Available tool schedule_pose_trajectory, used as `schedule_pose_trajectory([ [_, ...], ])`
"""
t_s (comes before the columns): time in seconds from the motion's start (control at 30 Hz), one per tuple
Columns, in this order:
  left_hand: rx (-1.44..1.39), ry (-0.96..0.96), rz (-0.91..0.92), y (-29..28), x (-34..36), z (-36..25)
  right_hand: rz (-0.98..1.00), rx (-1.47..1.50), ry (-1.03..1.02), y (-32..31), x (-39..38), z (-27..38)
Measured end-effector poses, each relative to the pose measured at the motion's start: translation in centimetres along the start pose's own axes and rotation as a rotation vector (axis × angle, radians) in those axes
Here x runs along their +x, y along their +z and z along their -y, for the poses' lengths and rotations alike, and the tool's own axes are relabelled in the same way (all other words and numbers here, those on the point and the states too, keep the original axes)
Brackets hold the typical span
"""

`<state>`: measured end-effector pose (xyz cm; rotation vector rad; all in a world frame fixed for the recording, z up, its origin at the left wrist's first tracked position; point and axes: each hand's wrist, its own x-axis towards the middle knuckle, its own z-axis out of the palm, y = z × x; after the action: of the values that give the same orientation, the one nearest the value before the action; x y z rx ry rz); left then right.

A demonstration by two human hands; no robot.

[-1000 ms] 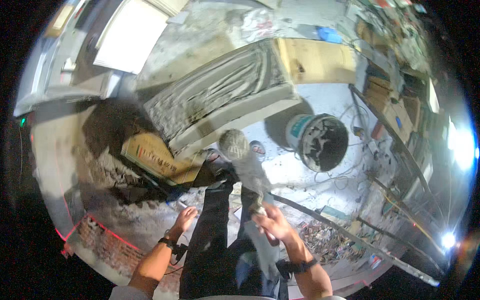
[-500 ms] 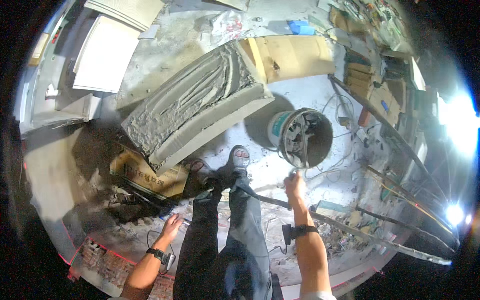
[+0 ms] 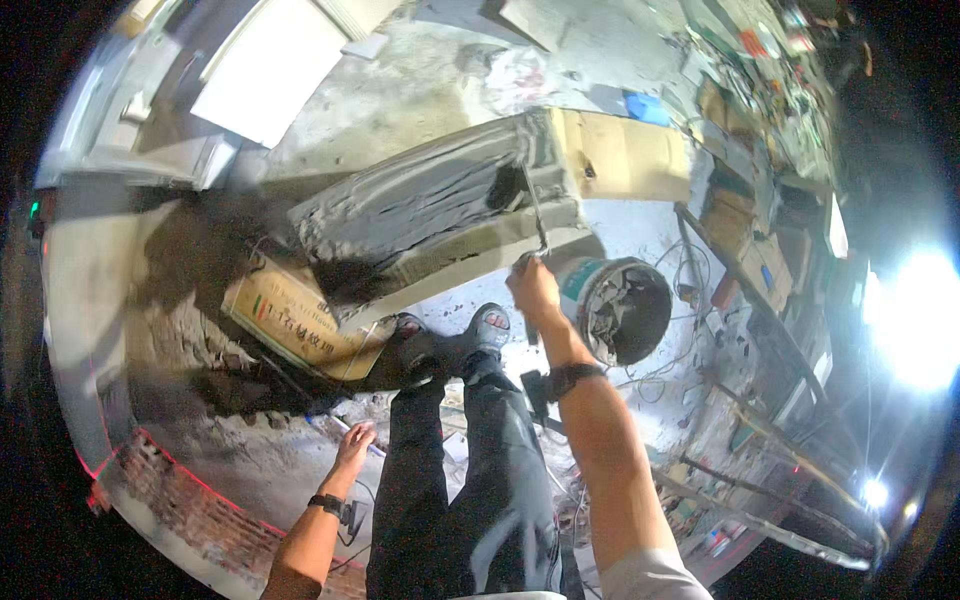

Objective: Applying mortar to tiles and mounting them onto a wall using a laser level for alignment.

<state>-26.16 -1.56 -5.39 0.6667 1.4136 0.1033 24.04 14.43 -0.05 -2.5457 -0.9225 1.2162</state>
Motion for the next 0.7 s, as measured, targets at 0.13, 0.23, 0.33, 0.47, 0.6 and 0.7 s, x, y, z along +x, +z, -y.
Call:
schedule_pose_trajectory([
  [0.13,0.507,0.085,-0.031,-0.1,-2.1,0.5,0.056,-0.177,-0.007,7.4,-4.4,4.6],
  [0.23,0.181,-0.137,-0.069,-0.1,-3.9,1.4,0.144,-0.119,-0.100,12.3,-7.6,7.1],
  [0.33,0.134,-0.097,-0.107,-0.5,-5.0,2.4,0.222,0.133,-0.168,15.9,-9.9,9.0],
  [0.47,0.083,-0.157,-0.140,-0.4,-5.2,4.0,0.293,0.327,-0.108,18.5,-11.0,10.4],
  [0.6,0.007,-0.173,-0.137,0.8,-5.0,4.8,0.259,0.270,-0.102,19.6,-11.3,10.7],
  [0.7,0.000,-0.138,-0.110,1.8,-5.0,4.4,0.257,0.242,-0.160,20.7,-12.1,11.2],
])
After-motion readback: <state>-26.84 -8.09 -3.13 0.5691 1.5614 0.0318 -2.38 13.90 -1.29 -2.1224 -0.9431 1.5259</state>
